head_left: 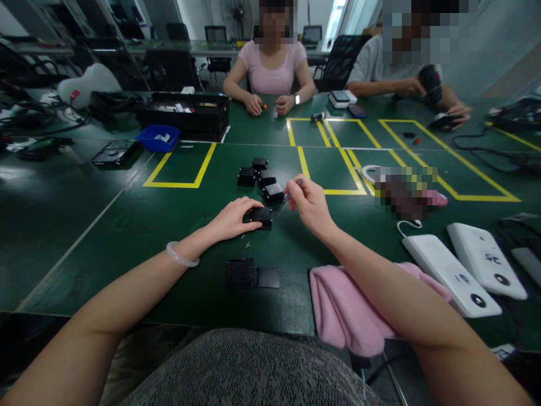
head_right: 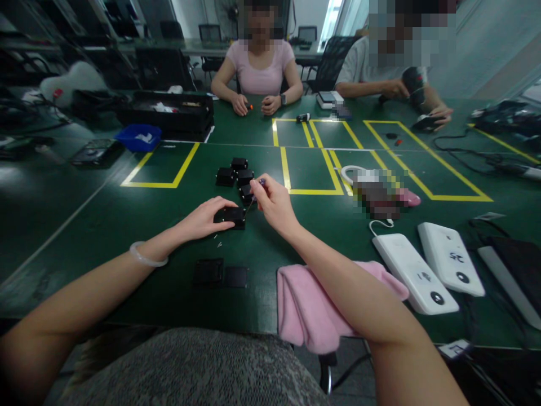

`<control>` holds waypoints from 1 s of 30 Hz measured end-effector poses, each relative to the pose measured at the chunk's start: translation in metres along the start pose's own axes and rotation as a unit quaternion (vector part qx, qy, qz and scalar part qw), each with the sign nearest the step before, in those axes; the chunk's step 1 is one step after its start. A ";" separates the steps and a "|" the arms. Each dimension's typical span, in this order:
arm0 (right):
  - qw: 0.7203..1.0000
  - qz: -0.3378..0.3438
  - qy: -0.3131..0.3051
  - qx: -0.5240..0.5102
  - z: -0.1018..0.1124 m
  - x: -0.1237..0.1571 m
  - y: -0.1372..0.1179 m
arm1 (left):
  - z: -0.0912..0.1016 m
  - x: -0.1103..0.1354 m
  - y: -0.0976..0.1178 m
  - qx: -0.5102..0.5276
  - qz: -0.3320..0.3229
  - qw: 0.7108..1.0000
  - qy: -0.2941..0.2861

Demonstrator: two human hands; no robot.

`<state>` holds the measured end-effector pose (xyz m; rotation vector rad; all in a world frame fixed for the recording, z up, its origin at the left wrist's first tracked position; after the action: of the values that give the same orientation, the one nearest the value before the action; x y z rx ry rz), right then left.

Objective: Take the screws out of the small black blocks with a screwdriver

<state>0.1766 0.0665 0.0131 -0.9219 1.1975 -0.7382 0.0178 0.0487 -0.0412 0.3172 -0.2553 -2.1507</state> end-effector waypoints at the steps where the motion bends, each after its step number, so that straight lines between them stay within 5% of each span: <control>1: 1.000 0.000 -0.001 0.001 0.000 0.000 0.000 | 0.000 0.000 0.000 0.000 0.001 1.000 0.000; 30: 0.977 0.099 -0.056 0.179 -0.008 0.006 -0.022 | 0.000 0.003 -0.001 -0.002 -0.037 0.999 0.038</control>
<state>0.1701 0.0496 0.0288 -0.5293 0.9975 -0.7013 0.0155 0.0472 -0.0418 0.4105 -0.1982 -2.2072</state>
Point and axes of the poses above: each hand's wrist, its own x-axis away from the middle knuckle, its own z-axis out of the back of the hand, y = z × x, the point moved 9 cm from there along -x, towards the middle knuckle, and after that the axes turned 13 degrees about -x, right-handed, at the moved point
